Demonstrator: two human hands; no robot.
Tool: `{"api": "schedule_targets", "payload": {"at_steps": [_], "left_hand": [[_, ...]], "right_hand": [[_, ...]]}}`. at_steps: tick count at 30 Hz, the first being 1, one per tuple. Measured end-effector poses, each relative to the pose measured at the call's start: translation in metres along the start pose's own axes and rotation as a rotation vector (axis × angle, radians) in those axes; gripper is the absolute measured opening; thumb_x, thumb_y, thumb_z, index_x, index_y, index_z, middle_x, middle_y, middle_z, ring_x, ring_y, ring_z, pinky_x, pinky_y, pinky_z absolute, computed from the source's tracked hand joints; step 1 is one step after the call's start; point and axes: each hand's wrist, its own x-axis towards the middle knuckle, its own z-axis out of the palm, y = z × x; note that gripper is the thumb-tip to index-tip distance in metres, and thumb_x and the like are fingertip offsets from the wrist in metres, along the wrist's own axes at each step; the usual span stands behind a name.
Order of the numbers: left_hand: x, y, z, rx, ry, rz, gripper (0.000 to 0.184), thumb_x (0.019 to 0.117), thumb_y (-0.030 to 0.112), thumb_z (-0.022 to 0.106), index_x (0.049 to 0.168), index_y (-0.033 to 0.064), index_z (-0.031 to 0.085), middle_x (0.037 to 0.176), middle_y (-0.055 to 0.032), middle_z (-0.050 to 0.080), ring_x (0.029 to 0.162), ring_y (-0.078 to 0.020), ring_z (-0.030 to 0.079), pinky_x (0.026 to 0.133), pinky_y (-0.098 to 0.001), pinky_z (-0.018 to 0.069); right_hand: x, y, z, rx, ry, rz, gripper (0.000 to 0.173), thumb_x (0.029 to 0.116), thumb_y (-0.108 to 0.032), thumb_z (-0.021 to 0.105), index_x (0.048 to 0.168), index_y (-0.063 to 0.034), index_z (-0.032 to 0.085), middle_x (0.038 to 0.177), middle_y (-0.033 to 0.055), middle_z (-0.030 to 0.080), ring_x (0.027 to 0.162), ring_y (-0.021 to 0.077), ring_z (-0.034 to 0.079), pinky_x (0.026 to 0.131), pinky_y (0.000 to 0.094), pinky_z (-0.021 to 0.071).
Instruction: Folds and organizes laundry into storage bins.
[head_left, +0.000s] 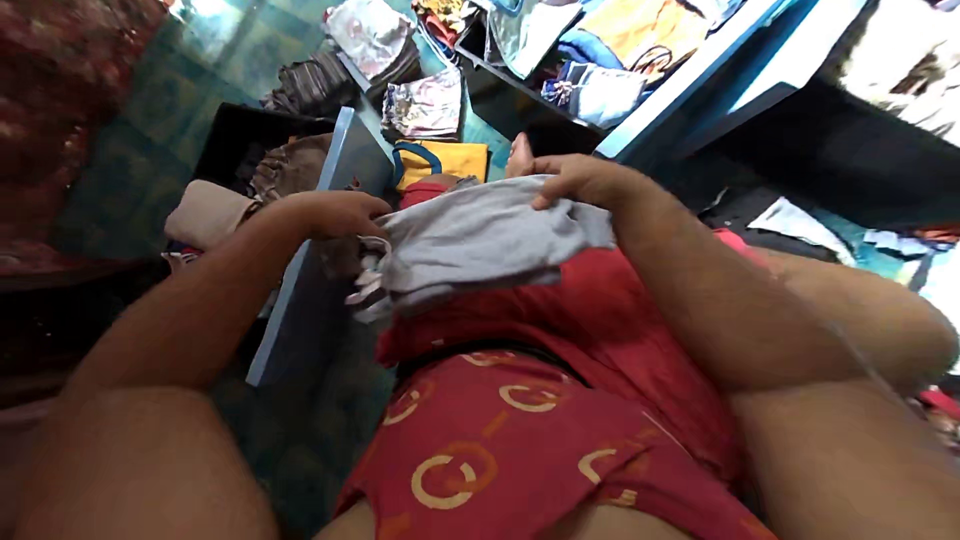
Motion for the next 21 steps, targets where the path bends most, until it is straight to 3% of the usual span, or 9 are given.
{"api": "schedule_targets", "payload": {"at_steps": [2,4,6,7,9,11,15,18,21], "left_hand": [[0.032,-0.030,0.015,0.004,0.036,-0.077,0.026,0.0964,0.017,0.071,0.116,0.0008,0.066,0.102,-0.0185,0.067,0.092,-0.0305,0.065,0.085,-0.0552,0.0518],[0.044,-0.045,0.021,-0.113,0.066,-0.100,0.027,0.0937,0.014,0.073,0.116,0.0004,0.065,0.100,-0.0174,0.067,0.086,-0.0270,0.065,0.079,-0.0496,0.0542],[0.042,-0.049,0.024,-0.250,0.082,-0.097,0.026,0.0932,0.008,0.070,0.117,0.0000,0.063,0.099,-0.0159,0.067,0.082,-0.0225,0.065,0.075,-0.0432,0.0557],[0.039,-0.050,0.027,-0.291,0.081,-0.093,0.026,0.0932,0.003,0.067,0.119,0.0001,0.062,0.100,-0.0148,0.067,0.081,-0.0204,0.065,0.074,-0.0403,0.0570],[0.037,-0.052,0.024,-0.287,0.085,-0.062,0.029,0.0912,-0.004,0.065,0.120,0.0005,0.062,0.103,-0.0149,0.067,0.087,-0.0207,0.064,0.079,-0.0415,0.0540],[0.037,-0.054,0.017,-0.205,0.051,-0.024,0.038,0.0887,-0.009,0.066,0.125,-0.0011,0.060,0.109,-0.0185,0.067,0.094,-0.0259,0.065,0.085,-0.0473,0.0539],[0.030,-0.045,0.006,-0.049,-0.041,0.031,0.043,0.0859,-0.010,0.070,0.127,0.0006,0.060,0.109,-0.0183,0.067,0.095,-0.0285,0.065,0.086,-0.0503,0.0540],[0.024,-0.044,-0.001,-0.114,-0.077,0.122,0.052,0.0827,-0.013,0.070,0.131,0.0034,0.059,0.115,-0.0161,0.067,0.101,-0.0262,0.065,0.089,-0.0483,0.0541],[0.024,-0.025,0.004,-0.071,0.014,0.290,0.071,0.0759,-0.003,0.085,0.140,0.0041,0.056,0.127,-0.0182,0.065,0.115,-0.0319,0.064,0.099,-0.0549,0.0513]], "right_hand": [[0.021,0.051,0.001,0.140,0.134,0.031,0.036,0.0901,-0.009,0.060,0.126,-0.0085,0.053,0.101,0.0024,0.065,0.085,0.0077,0.065,0.074,0.0293,0.0577],[0.021,0.070,-0.003,0.246,0.085,0.004,0.070,0.0939,-0.012,0.064,0.156,-0.0124,0.033,0.131,0.0059,0.060,0.112,0.0109,0.062,0.095,0.0334,0.0552],[0.017,0.066,0.003,0.242,0.163,0.100,0.039,0.0934,-0.011,0.060,0.131,-0.0113,0.050,0.098,0.0008,0.066,0.082,0.0079,0.066,0.072,0.0297,0.0590],[0.013,0.064,0.003,0.222,0.138,0.134,0.037,0.0919,-0.012,0.061,0.128,-0.0105,0.052,0.091,-0.0002,0.065,0.076,0.0077,0.065,0.068,0.0286,0.0589],[0.011,0.059,0.002,0.222,0.081,0.141,0.040,0.0849,-0.011,0.066,0.123,-0.0092,0.056,0.088,0.0007,0.068,0.074,0.0100,0.068,0.068,0.0307,0.0609],[0.014,0.059,0.004,0.232,0.081,0.156,0.036,0.0853,-0.006,0.066,0.120,-0.0048,0.057,0.088,0.0045,0.069,0.075,0.0137,0.069,0.070,0.0342,0.0613],[0.014,0.075,0.006,0.108,0.162,0.179,0.022,0.0827,-0.003,0.067,0.105,-0.0040,0.065,0.077,0.0043,0.068,0.061,0.0108,0.064,0.056,0.0291,0.0564],[-0.001,0.028,0.009,0.110,0.102,0.094,0.038,0.0825,0.008,0.061,0.118,-0.0043,0.062,0.087,0.0049,0.071,0.069,0.0110,0.067,0.063,0.0299,0.0597],[-0.018,-0.016,0.022,0.155,0.009,-0.044,0.043,0.0736,0.008,0.061,0.112,-0.0093,0.063,0.085,-0.0005,0.073,0.070,0.0059,0.069,0.064,0.0240,0.0605]]}}
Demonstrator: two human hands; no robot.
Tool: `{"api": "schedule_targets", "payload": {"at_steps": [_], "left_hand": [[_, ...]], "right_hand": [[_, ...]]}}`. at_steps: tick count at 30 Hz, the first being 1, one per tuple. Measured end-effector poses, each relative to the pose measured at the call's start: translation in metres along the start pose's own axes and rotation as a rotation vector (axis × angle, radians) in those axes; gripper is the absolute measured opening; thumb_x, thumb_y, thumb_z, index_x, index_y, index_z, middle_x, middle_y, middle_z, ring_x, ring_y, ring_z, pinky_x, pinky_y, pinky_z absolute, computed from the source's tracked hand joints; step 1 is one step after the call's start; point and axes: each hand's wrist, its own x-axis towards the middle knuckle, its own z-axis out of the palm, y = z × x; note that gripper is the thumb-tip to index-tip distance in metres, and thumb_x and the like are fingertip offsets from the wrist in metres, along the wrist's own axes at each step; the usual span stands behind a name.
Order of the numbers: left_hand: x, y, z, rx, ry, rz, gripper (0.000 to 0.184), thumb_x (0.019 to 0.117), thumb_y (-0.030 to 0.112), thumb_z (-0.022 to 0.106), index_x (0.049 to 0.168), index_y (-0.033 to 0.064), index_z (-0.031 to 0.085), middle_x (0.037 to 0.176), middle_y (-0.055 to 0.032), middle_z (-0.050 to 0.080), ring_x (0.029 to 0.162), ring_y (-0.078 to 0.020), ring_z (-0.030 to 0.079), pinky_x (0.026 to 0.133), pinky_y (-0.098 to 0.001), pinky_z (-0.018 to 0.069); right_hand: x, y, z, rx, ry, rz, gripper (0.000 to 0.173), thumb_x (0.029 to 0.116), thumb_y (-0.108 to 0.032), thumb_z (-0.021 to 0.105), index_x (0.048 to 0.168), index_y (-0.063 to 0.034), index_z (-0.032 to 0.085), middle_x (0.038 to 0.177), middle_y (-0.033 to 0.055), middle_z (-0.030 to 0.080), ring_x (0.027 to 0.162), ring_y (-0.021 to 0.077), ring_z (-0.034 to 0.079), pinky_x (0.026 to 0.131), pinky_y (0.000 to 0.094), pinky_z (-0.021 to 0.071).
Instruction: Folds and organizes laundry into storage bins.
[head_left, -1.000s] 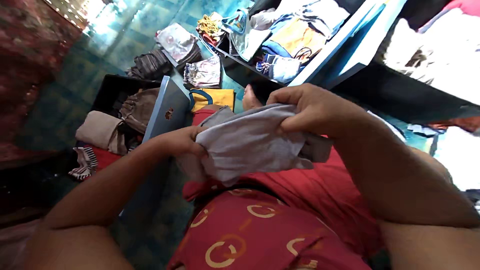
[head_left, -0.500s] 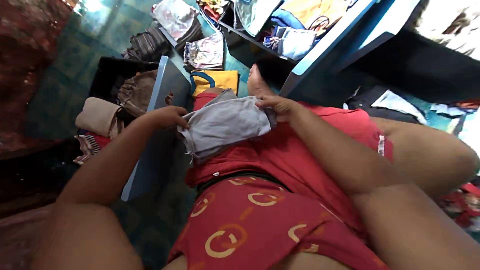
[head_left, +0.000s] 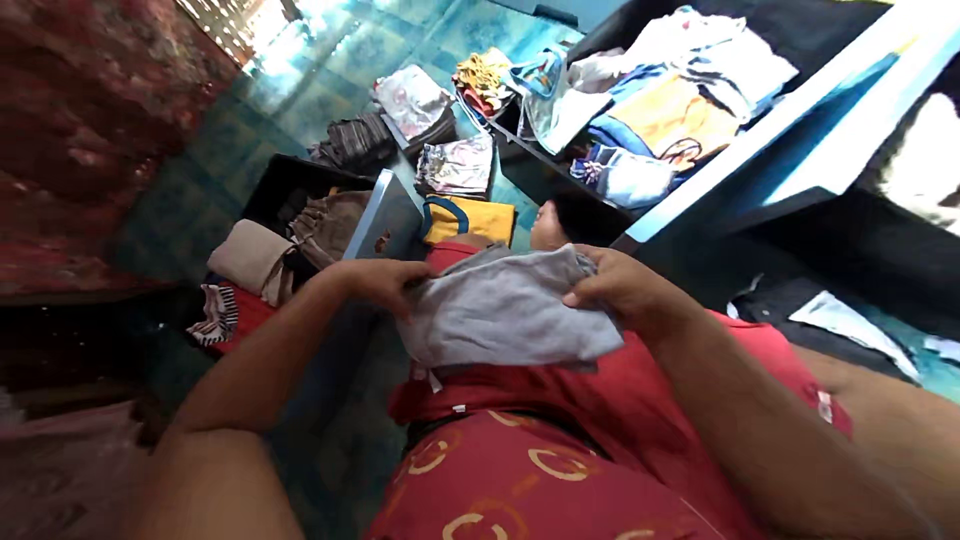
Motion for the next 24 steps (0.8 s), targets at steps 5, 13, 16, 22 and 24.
{"api": "schedule_targets", "payload": {"at_steps": [5,13,16,22,24], "left_hand": [[0.035,0.050,0.024,-0.242,0.123,0.361,0.068,0.0746,0.011,0.086,0.134,-0.0027,0.057,0.118,-0.0139,0.069,0.106,-0.0159,0.066,0.095,-0.0371,0.0548],[0.012,0.043,0.015,-0.723,0.110,0.377,0.019,0.0925,0.011,0.068,0.110,0.0063,0.064,0.093,0.0082,0.073,0.086,0.0019,0.069,0.080,-0.0203,0.0592],[-0.019,0.037,-0.014,-0.552,0.202,0.517,0.006,0.0923,0.013,0.069,0.097,0.0096,0.070,0.085,0.0114,0.070,0.080,0.0061,0.065,0.072,-0.0144,0.0557],[-0.086,0.009,-0.141,-0.137,0.735,0.446,0.020,0.0915,0.016,0.073,0.107,0.0282,0.070,0.096,0.0232,0.072,0.085,0.0088,0.067,0.076,-0.0134,0.0590],[-0.087,-0.010,-0.187,-0.141,0.888,0.323,0.027,0.0900,0.009,0.070,0.111,0.0255,0.066,0.098,0.0219,0.072,0.089,0.0065,0.068,0.081,-0.0172,0.0595]], "right_hand": [[0.000,-0.024,0.031,0.047,-0.180,-0.129,0.038,0.0718,0.004,0.069,0.105,-0.0145,0.071,0.088,-0.0028,0.074,0.076,0.0029,0.070,0.069,0.0225,0.0612],[0.015,0.000,0.004,0.272,-0.151,-0.232,0.042,0.0882,-0.036,0.075,0.126,-0.0205,0.067,0.108,-0.0061,0.075,0.095,0.0010,0.070,0.083,0.0214,0.0599],[0.031,0.022,0.008,0.368,-0.224,-0.204,0.063,0.0914,-0.059,0.065,0.140,-0.0188,0.061,0.122,-0.0050,0.073,0.109,0.0052,0.069,0.094,0.0264,0.0576],[0.054,0.076,0.006,0.234,-0.134,0.058,0.043,0.1006,-0.050,0.058,0.130,-0.0188,0.058,0.102,0.0008,0.077,0.077,0.0137,0.074,0.069,0.0292,0.0628],[0.060,0.080,0.004,0.300,-0.105,0.066,0.027,0.1072,-0.035,0.048,0.119,-0.0202,0.067,0.089,0.0017,0.078,0.067,0.0126,0.074,0.062,0.0274,0.0629]]}}
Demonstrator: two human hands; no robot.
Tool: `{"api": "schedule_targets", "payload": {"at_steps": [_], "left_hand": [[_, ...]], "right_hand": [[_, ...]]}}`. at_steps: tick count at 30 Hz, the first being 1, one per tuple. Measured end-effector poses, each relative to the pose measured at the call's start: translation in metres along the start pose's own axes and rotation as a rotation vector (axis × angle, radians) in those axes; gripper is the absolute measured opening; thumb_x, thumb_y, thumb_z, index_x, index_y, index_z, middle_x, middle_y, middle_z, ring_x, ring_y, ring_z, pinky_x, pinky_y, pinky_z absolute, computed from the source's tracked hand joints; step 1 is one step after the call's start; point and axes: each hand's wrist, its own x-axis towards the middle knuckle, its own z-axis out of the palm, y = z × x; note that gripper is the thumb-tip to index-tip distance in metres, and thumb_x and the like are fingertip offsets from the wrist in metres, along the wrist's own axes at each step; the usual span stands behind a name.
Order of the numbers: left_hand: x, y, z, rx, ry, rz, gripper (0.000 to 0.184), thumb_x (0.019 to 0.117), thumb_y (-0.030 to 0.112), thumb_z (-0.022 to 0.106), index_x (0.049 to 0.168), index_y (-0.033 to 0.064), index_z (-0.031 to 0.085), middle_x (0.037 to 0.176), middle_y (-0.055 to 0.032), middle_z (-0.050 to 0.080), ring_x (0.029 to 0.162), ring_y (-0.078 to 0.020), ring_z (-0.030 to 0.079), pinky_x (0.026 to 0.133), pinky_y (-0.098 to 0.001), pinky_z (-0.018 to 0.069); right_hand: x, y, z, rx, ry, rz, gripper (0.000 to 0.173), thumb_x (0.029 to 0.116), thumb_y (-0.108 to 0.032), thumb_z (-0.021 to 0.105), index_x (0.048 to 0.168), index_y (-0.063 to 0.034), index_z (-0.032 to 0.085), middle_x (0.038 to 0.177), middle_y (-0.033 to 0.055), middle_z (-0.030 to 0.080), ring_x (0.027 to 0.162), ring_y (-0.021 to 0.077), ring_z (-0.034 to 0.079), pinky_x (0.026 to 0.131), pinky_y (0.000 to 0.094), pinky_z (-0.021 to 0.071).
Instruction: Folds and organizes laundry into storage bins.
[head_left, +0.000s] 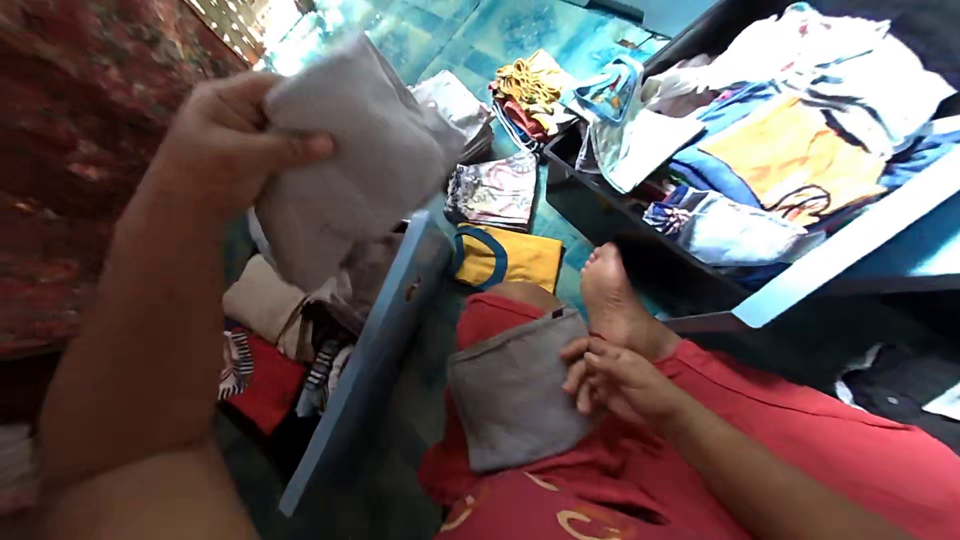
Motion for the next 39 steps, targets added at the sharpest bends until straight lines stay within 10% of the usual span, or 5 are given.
{"api": "schedule_targets", "payload": {"at_steps": [14,20,28,33,39], "left_hand": [[0.172,-0.185,-0.075,-0.051,-0.124,-0.437,0.028,0.0929,0.001,0.052,0.116,0.0173,0.056,0.091,0.0126,0.069,0.077,0.0030,0.066,0.072,-0.0192,0.0579],[0.193,-0.353,-0.006,0.277,-0.296,-0.811,0.045,0.1021,0.020,0.062,0.141,-0.0002,0.052,0.130,-0.0287,0.060,0.117,-0.0402,0.061,0.102,-0.0616,0.0462],[0.193,-0.346,-0.030,0.044,-0.213,-0.738,0.038,0.0950,0.001,0.055,0.132,0.0075,0.055,0.116,-0.0099,0.062,0.094,-0.0151,0.062,0.085,-0.0389,0.0539],[0.190,-0.343,-0.032,0.310,-0.326,-0.897,0.049,0.1011,0.020,0.063,0.143,-0.0013,0.048,0.137,-0.0306,0.053,0.124,-0.0428,0.053,0.101,-0.0635,0.0422],[0.164,-0.344,-0.048,0.409,-0.409,-1.018,0.038,0.0972,0.005,0.062,0.134,-0.0050,0.055,0.128,-0.0260,0.059,0.116,-0.0335,0.057,0.100,-0.0537,0.0449]], "right_hand": [[0.020,-0.006,-0.019,0.141,0.080,0.186,0.022,0.1092,-0.030,0.047,0.110,-0.0243,0.069,0.081,0.0056,0.078,0.062,0.0152,0.075,0.056,0.0293,0.0629],[0.028,-0.016,-0.013,0.059,0.234,0.226,0.028,0.1060,-0.012,0.034,0.104,-0.0157,0.061,0.073,0.0048,0.076,0.058,0.0162,0.073,0.054,0.0283,0.0620],[0.035,-0.012,-0.011,0.102,0.226,0.236,0.028,0.1081,-0.019,0.038,0.100,-0.0188,0.064,0.071,0.0053,0.075,0.056,0.0166,0.073,0.051,0.0294,0.0615],[0.034,-0.010,-0.012,0.121,0.199,0.205,0.025,0.1084,-0.022,0.042,0.100,-0.0207,0.065,0.072,0.0049,0.076,0.056,0.0159,0.073,0.051,0.0292,0.0616],[0.031,-0.004,-0.013,0.176,0.090,0.170,0.023,0.1094,-0.031,0.048,0.108,-0.0249,0.069,0.081,0.0041,0.078,0.063,0.0145,0.075,0.057,0.0283,0.0629]]}}
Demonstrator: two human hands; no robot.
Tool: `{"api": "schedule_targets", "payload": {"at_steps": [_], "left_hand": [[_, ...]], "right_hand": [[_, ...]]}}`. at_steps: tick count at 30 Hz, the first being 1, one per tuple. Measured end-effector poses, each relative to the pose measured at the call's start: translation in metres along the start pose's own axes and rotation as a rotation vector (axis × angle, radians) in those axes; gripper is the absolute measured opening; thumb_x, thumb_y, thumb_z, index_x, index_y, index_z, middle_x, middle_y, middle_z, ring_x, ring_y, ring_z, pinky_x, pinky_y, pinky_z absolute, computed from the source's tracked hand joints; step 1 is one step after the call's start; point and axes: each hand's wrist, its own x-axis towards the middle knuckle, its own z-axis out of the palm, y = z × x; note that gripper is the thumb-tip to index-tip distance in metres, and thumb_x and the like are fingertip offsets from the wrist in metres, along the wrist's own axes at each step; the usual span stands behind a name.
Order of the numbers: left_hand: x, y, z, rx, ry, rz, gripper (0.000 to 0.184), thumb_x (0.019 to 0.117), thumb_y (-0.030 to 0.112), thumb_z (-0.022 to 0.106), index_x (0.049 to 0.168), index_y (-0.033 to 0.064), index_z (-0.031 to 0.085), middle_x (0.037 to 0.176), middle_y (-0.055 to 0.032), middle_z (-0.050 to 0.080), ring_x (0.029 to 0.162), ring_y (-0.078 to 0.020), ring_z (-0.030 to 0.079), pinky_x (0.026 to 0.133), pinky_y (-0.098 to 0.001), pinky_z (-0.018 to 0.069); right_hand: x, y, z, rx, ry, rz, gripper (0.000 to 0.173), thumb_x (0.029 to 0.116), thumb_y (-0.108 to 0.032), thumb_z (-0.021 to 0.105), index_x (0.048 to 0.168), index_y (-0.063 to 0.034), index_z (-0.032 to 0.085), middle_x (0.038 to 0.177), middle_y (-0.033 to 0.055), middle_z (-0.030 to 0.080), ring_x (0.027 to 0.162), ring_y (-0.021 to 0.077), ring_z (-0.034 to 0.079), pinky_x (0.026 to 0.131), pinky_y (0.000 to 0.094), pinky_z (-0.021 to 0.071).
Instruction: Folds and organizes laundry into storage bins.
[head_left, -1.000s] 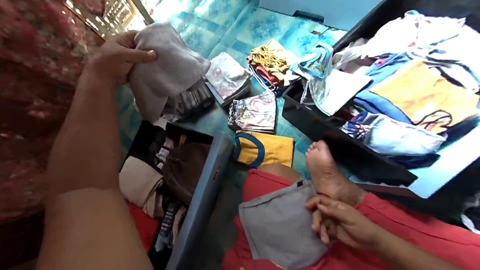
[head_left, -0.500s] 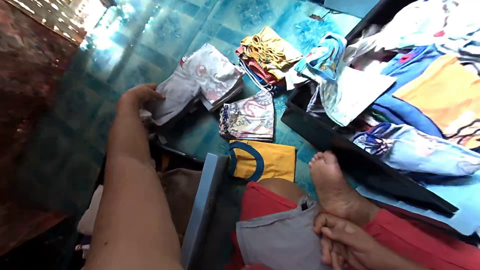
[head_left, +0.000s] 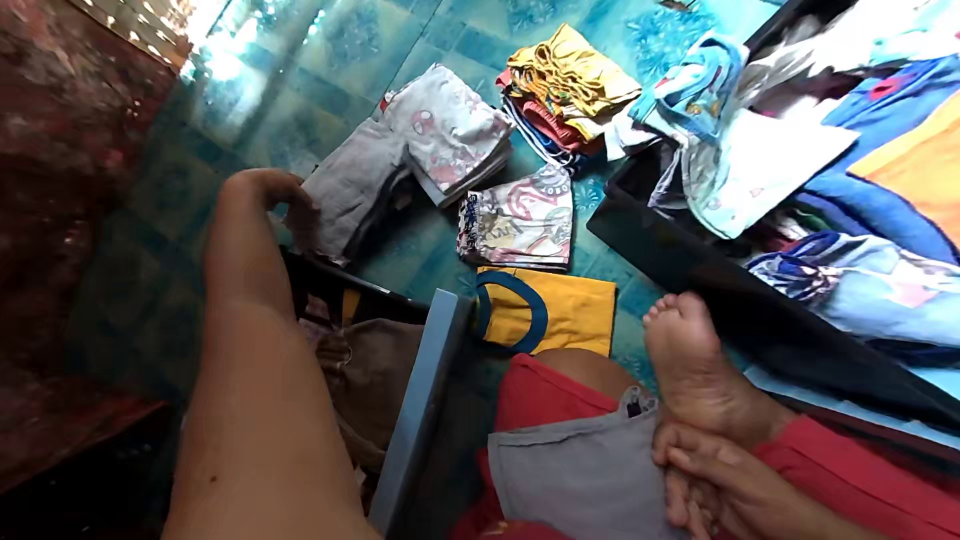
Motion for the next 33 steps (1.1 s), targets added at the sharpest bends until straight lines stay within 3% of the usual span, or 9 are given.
{"api": "schedule_targets", "payload": {"at_steps": [4,9,14,17,20,23,28,30,33], "left_hand": [[-0.006,-0.004,-0.007,-0.210,0.132,0.072,0.039,0.0991,0.007,0.053,0.137,0.0009,0.052,0.122,-0.0200,0.059,0.099,-0.0231,0.059,0.088,-0.0434,0.0500],[0.010,-0.004,-0.020,0.155,0.230,0.115,0.041,0.0965,0.015,0.070,0.132,-0.0035,0.060,0.129,-0.0347,0.059,0.123,-0.0515,0.055,0.102,-0.0725,0.0384],[0.007,0.032,0.016,0.188,0.271,0.223,0.088,0.0879,0.015,0.076,0.159,-0.0005,0.027,0.157,-0.0371,0.030,0.144,-0.0564,0.031,0.113,-0.0735,0.0279],[0.001,0.065,0.054,0.177,0.303,0.400,0.116,0.0827,0.041,0.083,0.162,-0.0014,0.009,0.165,-0.0333,0.017,0.151,-0.0514,0.020,0.120,-0.0679,0.0228],[0.004,0.078,0.086,0.228,0.384,0.388,0.087,0.0969,0.031,0.063,0.161,-0.0035,0.015,0.161,-0.0374,0.022,0.147,-0.0593,0.023,0.108,-0.0807,0.0264],[0.000,0.082,0.077,0.045,0.472,0.342,0.049,0.1116,0.029,0.032,0.142,-0.0054,0.049,0.138,-0.0329,0.055,0.131,-0.0487,0.053,0.106,-0.0674,0.0402],[-0.006,0.068,0.076,-0.617,0.767,0.419,0.051,0.1127,0.029,0.030,0.144,-0.0085,0.046,0.142,-0.0231,0.055,0.133,-0.0206,0.054,0.115,-0.0333,0.0394],[-0.005,0.068,0.088,-0.331,0.649,0.485,0.057,0.1120,0.031,0.035,0.152,-0.0093,0.032,0.151,-0.0283,0.046,0.143,-0.0289,0.046,0.121,-0.0407,0.0332],[0.002,0.077,0.106,0.216,0.427,0.429,0.102,0.0961,0.050,0.066,0.163,-0.0009,0.009,0.167,-0.0321,0.011,0.154,-0.0512,0.012,0.117,-0.0752,0.0169]], "right_hand": [[0.000,0.001,-0.002,0.001,-0.014,0.002,0.024,0.1099,-0.032,0.046,0.110,-0.0236,0.069,0.082,0.0040,0.078,0.063,0.0142,0.075,0.057,0.0285,0.0632],[-0.001,-0.013,0.014,-0.022,0.113,0.043,0.028,0.1107,-0.023,0.039,0.104,-0.0198,0.066,0.080,0.0019,0.078,0.063,0.0138,0.075,0.056,0.0285,0.0624],[0.000,-0.004,0.006,-0.008,0.094,0.006,0.025,0.1105,-0.026,0.044,0.105,-0.0193,0.068,0.077,0.0053,0.077,0.060,0.0155,0.074,0.054,0.0291,0.0624],[0.012,-0.030,0.041,-0.166,0.391,0.104,0.027,0.1054,-0.002,0.025,0.098,-0.0070,0.051,0.064,0.0034,0.071,0.050,0.0126,0.069,0.047,0.0248,0.0571],[0.009,-0.021,0.030,-0.127,0.354,0.087,0.029,0.1061,-0.010,0.031,0.097,-0.0110,0.059,0.065,0.0038,0.073,0.050,0.0138,0.070,0.047,0.0268,0.0593],[0.009,-0.022,0.026,-0.125,0.324,0.053,0.025,0.1059,-0.009,0.030,0.098,-0.0104,0.054,0.067,0.0025,0.073,0.053,0.0123,0.071,0.048,0.0259,0.0588],[0.028,-0.035,0.030,-0.132,0.441,-0.067,0.017,0.0981,-0.005,0.042,0.103,-0.0013,0.057,0.082,0.0006,0.068,0.065,0.0045,0.068,0.057,0.0188,0.0569],[0.018,-0.042,0.055,-0.171,0.499,0.143,0.024,0.1040,0.000,0.028,0.096,-0.0038,0.051,0.061,0.0027,0.068,0.048,0.0104,0.067,0.045,0.0235,0.0551],[0.010,-0.037,0.047,-0.132,0.385,0.138,0.028,0.1057,-0.002,0.026,0.097,-0.0046,0.053,0.060,0.0058,0.068,0.048,0.0143,0.068,0.045,0.0252,0.0564]]}}
